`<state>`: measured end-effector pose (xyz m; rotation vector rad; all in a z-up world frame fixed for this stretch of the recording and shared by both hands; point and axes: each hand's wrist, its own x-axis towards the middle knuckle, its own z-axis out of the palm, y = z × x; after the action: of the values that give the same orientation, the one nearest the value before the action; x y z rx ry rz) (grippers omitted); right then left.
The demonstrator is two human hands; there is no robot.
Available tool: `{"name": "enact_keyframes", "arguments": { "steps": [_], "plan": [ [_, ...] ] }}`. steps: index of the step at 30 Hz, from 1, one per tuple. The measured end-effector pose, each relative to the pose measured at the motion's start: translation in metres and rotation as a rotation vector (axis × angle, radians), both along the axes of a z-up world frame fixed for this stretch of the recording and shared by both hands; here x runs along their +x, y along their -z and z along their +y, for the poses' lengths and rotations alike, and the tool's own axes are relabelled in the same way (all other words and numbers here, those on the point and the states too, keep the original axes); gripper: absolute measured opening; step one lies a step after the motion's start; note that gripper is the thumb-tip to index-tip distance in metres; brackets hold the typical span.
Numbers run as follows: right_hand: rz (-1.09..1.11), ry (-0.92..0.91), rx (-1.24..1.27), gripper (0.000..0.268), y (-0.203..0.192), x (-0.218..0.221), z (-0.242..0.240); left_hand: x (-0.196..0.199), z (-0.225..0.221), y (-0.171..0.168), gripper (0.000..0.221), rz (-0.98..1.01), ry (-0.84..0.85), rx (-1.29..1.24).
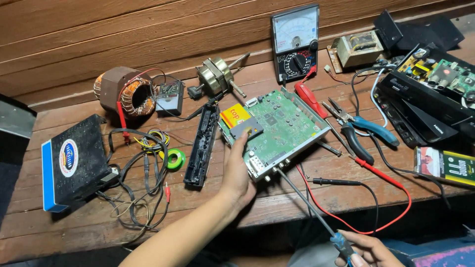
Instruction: Disassembling an electronic device to remove and inspect the internal circuit board using hand tools.
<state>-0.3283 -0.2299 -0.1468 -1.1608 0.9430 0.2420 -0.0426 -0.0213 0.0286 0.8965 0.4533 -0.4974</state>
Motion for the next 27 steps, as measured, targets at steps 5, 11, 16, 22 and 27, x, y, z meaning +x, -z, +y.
{"name": "enact_keyframes", "arguments": {
  "steps": [5,11,16,22,27],
  "plan": [
    [0.056,-0.042,-0.184,0.055,-0.061,0.012,0.033,0.008,0.011,0.019,0.089,-0.247,0.255,0.496],
    [-0.332,-0.014,-0.34,0.051,-0.05,0.012,0.048,0.008,0.02,0.018,0.081,-0.508,0.542,1.006],
    [-0.2,0.078,-0.382,0.044,-0.067,0.023,0.062,0.011,0.033,0.005,0.097,-0.592,0.735,1.087],
    [-0.29,0.075,-0.451,0.044,-0.063,0.025,0.071,0.017,0.045,0.001,0.092,-0.599,0.808,1.122],
    [-0.203,0.089,-0.379,0.045,-0.063,0.024,0.067,0.002,0.053,0.005,0.093,-0.701,0.704,1.09]
  ]
}}
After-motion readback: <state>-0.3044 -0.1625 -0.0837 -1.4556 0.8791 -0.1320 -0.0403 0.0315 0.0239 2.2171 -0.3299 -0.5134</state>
